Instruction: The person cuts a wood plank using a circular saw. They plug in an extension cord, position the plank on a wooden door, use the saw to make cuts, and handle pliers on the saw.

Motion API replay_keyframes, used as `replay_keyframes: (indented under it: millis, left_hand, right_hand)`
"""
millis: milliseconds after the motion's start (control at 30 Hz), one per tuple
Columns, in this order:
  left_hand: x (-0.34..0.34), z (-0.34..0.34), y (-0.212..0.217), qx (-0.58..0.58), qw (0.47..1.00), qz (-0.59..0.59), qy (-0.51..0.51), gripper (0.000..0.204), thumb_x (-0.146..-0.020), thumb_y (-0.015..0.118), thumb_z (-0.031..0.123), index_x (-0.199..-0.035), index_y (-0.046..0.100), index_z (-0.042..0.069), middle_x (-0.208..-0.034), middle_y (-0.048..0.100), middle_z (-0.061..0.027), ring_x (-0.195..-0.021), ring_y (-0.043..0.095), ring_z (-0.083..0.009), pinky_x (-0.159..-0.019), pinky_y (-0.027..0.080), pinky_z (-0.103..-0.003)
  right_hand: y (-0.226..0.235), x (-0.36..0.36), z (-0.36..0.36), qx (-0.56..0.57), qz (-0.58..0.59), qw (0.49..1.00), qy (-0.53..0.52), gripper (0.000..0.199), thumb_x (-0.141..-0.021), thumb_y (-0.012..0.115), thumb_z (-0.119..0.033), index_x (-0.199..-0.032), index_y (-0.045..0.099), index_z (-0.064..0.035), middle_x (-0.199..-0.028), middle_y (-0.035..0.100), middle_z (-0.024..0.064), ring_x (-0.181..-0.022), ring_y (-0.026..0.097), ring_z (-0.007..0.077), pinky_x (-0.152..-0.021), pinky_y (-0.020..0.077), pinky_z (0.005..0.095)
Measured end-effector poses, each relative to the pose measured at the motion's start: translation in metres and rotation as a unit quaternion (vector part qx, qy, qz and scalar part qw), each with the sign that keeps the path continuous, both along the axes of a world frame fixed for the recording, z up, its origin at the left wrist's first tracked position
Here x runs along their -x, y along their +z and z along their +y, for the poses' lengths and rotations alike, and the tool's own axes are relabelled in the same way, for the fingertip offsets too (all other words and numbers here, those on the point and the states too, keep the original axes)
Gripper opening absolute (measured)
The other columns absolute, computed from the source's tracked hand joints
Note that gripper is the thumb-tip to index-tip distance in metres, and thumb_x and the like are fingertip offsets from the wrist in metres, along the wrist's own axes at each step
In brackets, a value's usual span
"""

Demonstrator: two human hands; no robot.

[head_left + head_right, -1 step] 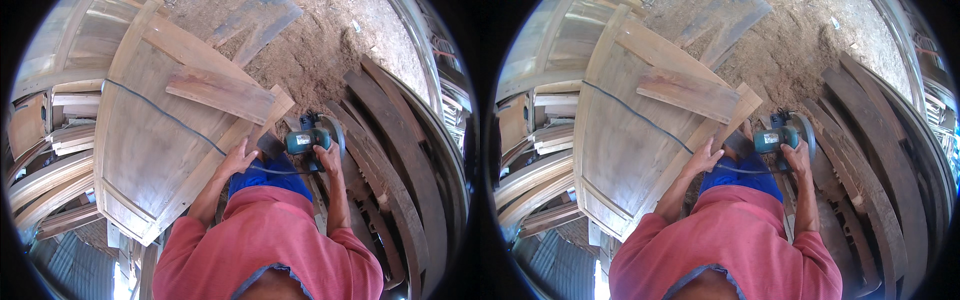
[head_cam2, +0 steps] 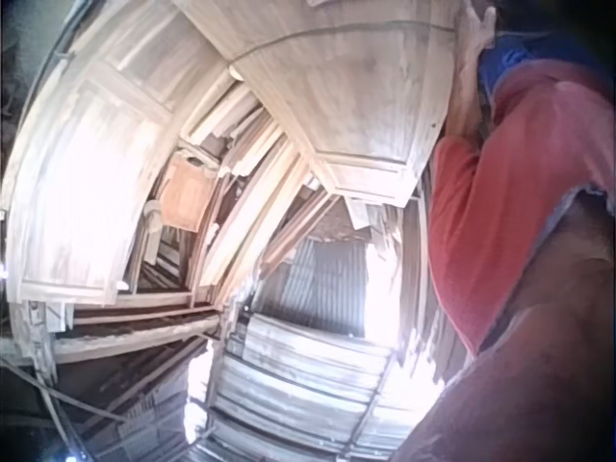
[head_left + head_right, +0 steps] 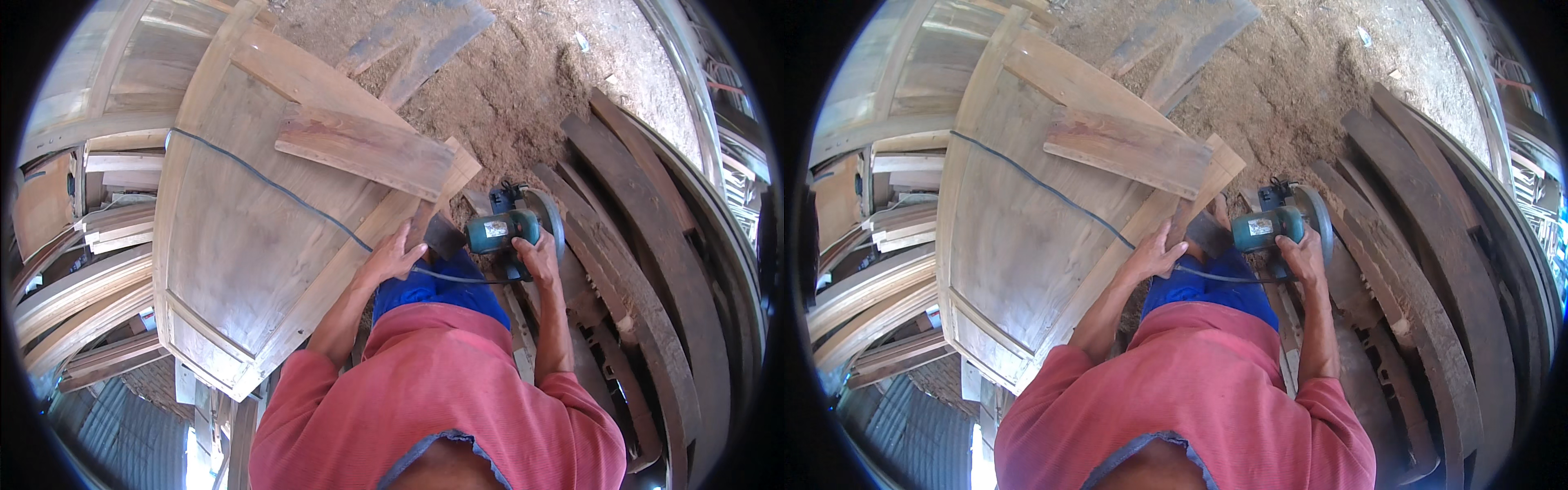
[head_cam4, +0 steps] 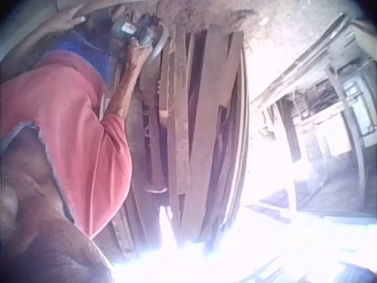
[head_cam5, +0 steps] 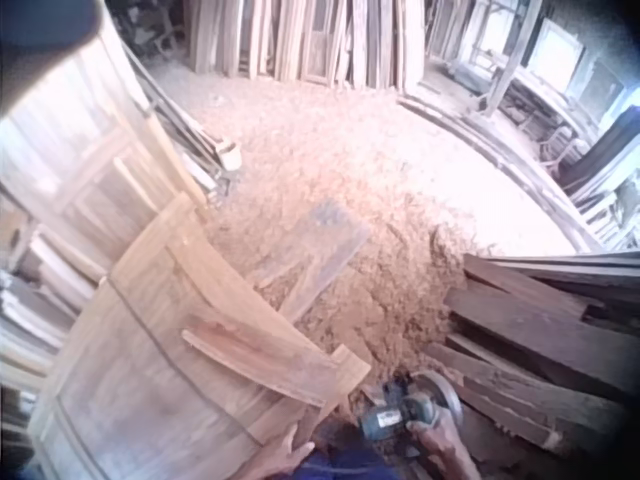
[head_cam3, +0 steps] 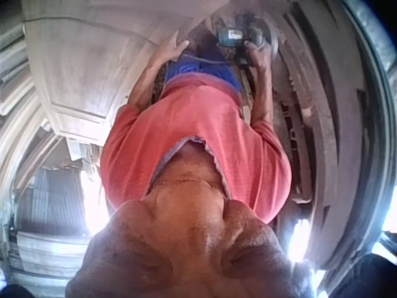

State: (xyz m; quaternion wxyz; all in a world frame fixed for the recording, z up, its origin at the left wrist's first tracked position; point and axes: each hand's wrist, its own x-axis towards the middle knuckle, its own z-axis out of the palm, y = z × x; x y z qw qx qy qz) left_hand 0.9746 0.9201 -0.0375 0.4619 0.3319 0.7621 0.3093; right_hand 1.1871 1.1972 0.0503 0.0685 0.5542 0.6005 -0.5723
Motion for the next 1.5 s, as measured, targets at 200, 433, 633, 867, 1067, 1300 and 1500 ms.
replay_keyframes:
  millis: [200,433,633,867,1067,1300,1500]
  left_hand:
    - [0.008,0.007,0.008,0.142,0.973,-0.077,-0.166,0.082,-0.1,0.05,0.062,-0.146,0.044,-0.005,-0.121,0.066,-0.0358,-0.114,0.065,-0.0502,-0.1,0.051,-0.055]
    - [-0.023,-0.069,0.02,0.081,0.928,0.075,-0.356,0.074,-0.093,0.06,0.061,-0.121,0.064,-0.007,-0.103,0.072,-0.0277,-0.11,0.068,-0.0403,-0.099,0.046,-0.053]
    - [-0.023,-0.039,0.044,0.286,0.897,-0.032,-0.335,0.069,-0.101,0.05,0.059,-0.125,0.064,-0.004,-0.108,0.074,-0.0275,-0.11,0.068,-0.0444,-0.1,0.046,-0.053]
    - [-0.041,-0.04,0.032,0.284,0.956,0.043,-0.063,0.055,-0.099,0.059,0.043,-0.127,0.056,-0.004,-0.099,0.072,-0.0289,-0.1,0.07,-0.048,-0.093,0.052,-0.057]
    - [-0.048,-0.043,0.023,0.174,0.973,0.09,-0.118,0.054,-0.096,0.063,0.034,-0.132,0.049,-0.004,-0.104,0.071,-0.0288,-0.098,0.069,-0.0481,-0.088,0.054,-0.056]
    - [-0.057,-0.044,0.029,0.105,0.972,0.181,-0.107,0.065,-0.095,0.064,0.038,-0.14,0.042,-0.004,-0.102,0.07,-0.0331,-0.095,0.069,-0.048,-0.087,0.054,-0.058]
    - [-0.073,-0.052,0.018,0.269,0.962,0.015,-0.042,0.068,-0.095,0.063,0.039,-0.139,0.035,-0.004,-0.092,0.07,-0.0342,-0.089,0.071,-0.0498,-0.082,0.056,-0.06]
  right_hand:
    - [-0.004,-0.013,-0.006,0.015,-0.001,1.0,0.002,0.029,-0.085,0.069,-0.015,-0.109,0.065,0.0015,-0.075,0.061,0.0033,-0.062,0.057,0.0128,-0.057,0.045,0.0307]
    - [-0.02,-0.017,-0.017,0.034,0.019,0.995,-0.092,0.024,-0.087,0.071,-0.011,-0.107,0.064,-0.0002,-0.076,0.061,0.0029,-0.06,0.057,0.0119,-0.055,0.0447,0.0288]
    - [-0.03,-0.011,-0.027,0.049,0.011,0.996,-0.07,0.024,-0.087,0.072,-0.012,-0.106,0.064,0.0005,-0.076,0.061,0.0028,-0.06,0.058,0.0121,-0.055,0.0458,0.0291]
    - [-0.038,-0.008,-0.032,0.048,-0.005,0.997,-0.057,0.025,-0.087,0.072,-0.014,-0.105,0.064,0.0007,-0.075,0.061,0.0033,-0.059,0.058,0.0125,-0.054,0.046,0.0294]
    - [-0.033,-0.003,-0.026,0.037,-0.026,0.999,-0.026,0.026,-0.086,0.072,-0.014,-0.105,0.064,0.0012,-0.075,0.061,0.0036,-0.058,0.058,0.0126,-0.054,0.0458,0.0297]
    - [-0.036,-0.005,-0.022,0.037,-0.001,0.998,-0.054,0.025,-0.086,0.072,-0.014,-0.104,0.063,0.0013,-0.073,0.06,0.0033,-0.058,0.058,0.0131,-0.054,0.0456,0.0297]
    - [-0.034,-0.005,-0.019,0.03,-0.005,0.999,-0.034,0.023,-0.086,0.071,-0.013,-0.102,0.064,0.0003,-0.072,0.06,0.0032,-0.058,0.058,0.0129,-0.054,0.0453,0.0294]
